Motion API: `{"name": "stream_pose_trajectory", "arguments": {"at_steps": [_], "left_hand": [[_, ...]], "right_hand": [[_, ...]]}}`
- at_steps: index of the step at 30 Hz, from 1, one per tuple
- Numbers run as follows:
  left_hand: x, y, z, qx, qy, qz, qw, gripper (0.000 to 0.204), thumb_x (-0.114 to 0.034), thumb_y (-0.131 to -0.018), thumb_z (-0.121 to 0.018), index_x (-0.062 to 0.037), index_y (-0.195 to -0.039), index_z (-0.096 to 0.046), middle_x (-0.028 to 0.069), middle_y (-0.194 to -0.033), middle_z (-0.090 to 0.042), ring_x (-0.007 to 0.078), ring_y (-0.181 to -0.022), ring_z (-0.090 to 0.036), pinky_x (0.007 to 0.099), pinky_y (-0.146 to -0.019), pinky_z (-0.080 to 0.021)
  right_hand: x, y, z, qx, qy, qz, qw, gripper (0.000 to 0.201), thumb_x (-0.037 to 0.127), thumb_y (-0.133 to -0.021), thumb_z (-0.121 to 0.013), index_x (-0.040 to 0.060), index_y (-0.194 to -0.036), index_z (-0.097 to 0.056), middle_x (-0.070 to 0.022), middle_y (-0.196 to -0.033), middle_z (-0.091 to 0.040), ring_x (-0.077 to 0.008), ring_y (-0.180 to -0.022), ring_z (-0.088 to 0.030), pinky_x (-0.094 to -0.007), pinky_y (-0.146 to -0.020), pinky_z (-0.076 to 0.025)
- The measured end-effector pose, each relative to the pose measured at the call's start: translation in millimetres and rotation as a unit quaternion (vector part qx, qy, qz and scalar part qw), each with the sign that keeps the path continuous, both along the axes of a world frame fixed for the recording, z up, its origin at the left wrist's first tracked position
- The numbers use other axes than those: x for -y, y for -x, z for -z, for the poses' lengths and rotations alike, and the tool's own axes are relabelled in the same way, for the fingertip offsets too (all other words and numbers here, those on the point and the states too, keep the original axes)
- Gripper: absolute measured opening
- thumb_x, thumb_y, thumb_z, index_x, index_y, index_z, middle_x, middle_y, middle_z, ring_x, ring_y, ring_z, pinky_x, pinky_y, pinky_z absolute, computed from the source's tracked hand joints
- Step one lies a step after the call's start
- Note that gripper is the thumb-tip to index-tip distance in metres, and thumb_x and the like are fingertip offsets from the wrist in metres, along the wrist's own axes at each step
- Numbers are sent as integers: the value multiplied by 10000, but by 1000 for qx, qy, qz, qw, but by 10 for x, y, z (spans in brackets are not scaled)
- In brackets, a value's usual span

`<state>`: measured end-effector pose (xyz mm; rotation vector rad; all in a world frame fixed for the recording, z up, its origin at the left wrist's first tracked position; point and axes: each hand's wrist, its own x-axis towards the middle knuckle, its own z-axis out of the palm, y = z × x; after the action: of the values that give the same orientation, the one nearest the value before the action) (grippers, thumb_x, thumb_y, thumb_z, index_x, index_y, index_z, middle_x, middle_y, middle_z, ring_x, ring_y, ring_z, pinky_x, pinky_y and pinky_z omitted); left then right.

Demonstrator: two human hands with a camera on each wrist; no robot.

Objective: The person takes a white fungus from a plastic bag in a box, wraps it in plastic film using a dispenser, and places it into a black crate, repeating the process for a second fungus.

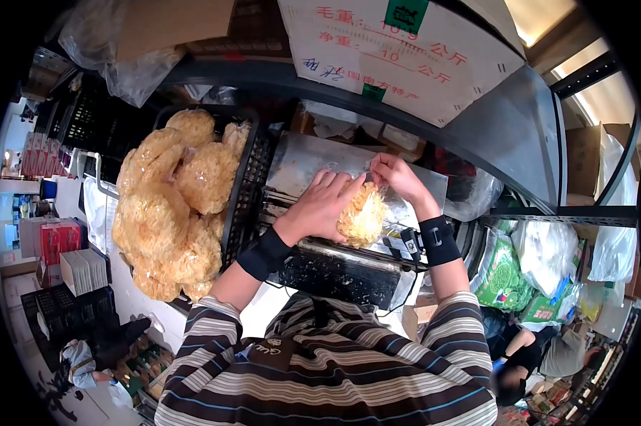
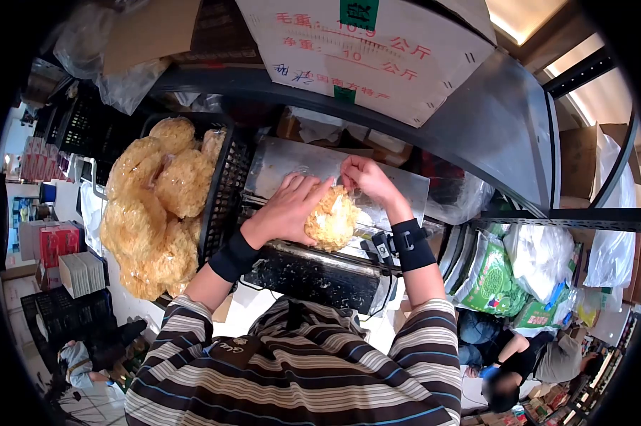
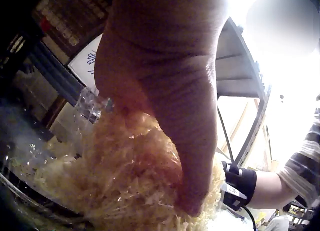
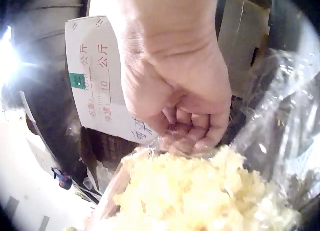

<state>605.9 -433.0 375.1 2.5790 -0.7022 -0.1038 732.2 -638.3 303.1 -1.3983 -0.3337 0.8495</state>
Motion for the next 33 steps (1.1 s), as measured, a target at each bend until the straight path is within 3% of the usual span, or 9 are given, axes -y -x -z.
{"name": "stream_pose_trajectory", "arguments": {"at_steps": [8,14,20,22,24,26,28,30,33], "left_hand": [[58,95,48,10,7,6,1000,1064,-308,-480,-876,-68,-1403,-405,184,-1282,-433,361,-1158,-438,455,-1001,-330],[92,146,50,40,1,4,999,1000,-283,-477,-866,-62,-1354,-438,155,-1333,-428,328,-1149,-450,429,-966,-339],[80,166,63,31,7,-12,999,978,-262,-464,-847,-53,-1331,-446,108,-1332,-453,300,-1136,-460,429,-976,-327],[65,172,58,42,24,-8,999,990,-270,-461,-848,-55,-1337,-440,110,-1328,-456,297,-1135,-460,434,-980,-325],[52,178,75,45,27,-12,999,993,-278,-459,-850,-57,-1337,-441,111,-1324,-459,299,-1138,-460,436,-982,-324],[35,178,85,49,30,-14,998,996,-285,-458,-853,-58,-1336,-442,113,-1320,-462,302,-1140,-459,438,-984,-323],[29,172,57,40,18,-18,999,987,-294,-467,-856,-53,-1332,-447,114,-1318,-465,305,-1145,-459,436,-990,-320],[25,144,50,40,25,-18,999,977,-298,-472,-857,-50,-1325,-451,116,-1319,-464,306,-1148,-459,436,-994,-320],[17,133,62,40,22,-14,999,963,-307,-479,-860,-44,-1313,-456,120,-1320,-463,307,-1153,-458,437,-1001,-319]], "right_hand": [[-18,152,413,101,138,-82,982,158,161,-881,-628,17,-883,-691,-30,-742,-642,-74,-635,-554,-246,-539,-442],[-12,191,258,-22,153,-124,980,173,143,-835,-681,-15,-895,-643,-1,-815,-650,-57,-681,-570,-203,-561,-430],[-5,306,638,-43,45,-17,998,190,89,-837,-662,-20,-992,-665,-63,-871,-669,-95,-706,-590,-250,-616,-475],[25,381,661,-231,23,35,972,185,39,-829,-639,-30,-998,-665,-84,-870,-671,-114,-696,-593,-249,-617,-475],[118,386,788,-224,59,44,972,183,30,-843,-610,-28,-1005,-671,-91,-882,-687,-142,-707,-624,-263,-631,-492],[202,410,819,169,190,73,964,173,61,-877,-580,-20,-1003,-667,-84,-875,-700,-162,-706,-654,-288,-626,-511],[196,494,356,150,204,134,958,202,124,-888,-593,0,-1035,-653,-115,-948,-701,-207,-827,-676,-313,-732,-521],[245,609,117,375,51,163,911,436,256,-833,-675,17,-1186,-584,-180,-1121,-641,-277,-1043,-625,-353,-877,-487],[237,843,-352,488,113,-73,862,1018,463,-649,-803,55,-1448,-322,-251,-1411,-368,-415,-1319,-381,-452,-1036,-396]]}}
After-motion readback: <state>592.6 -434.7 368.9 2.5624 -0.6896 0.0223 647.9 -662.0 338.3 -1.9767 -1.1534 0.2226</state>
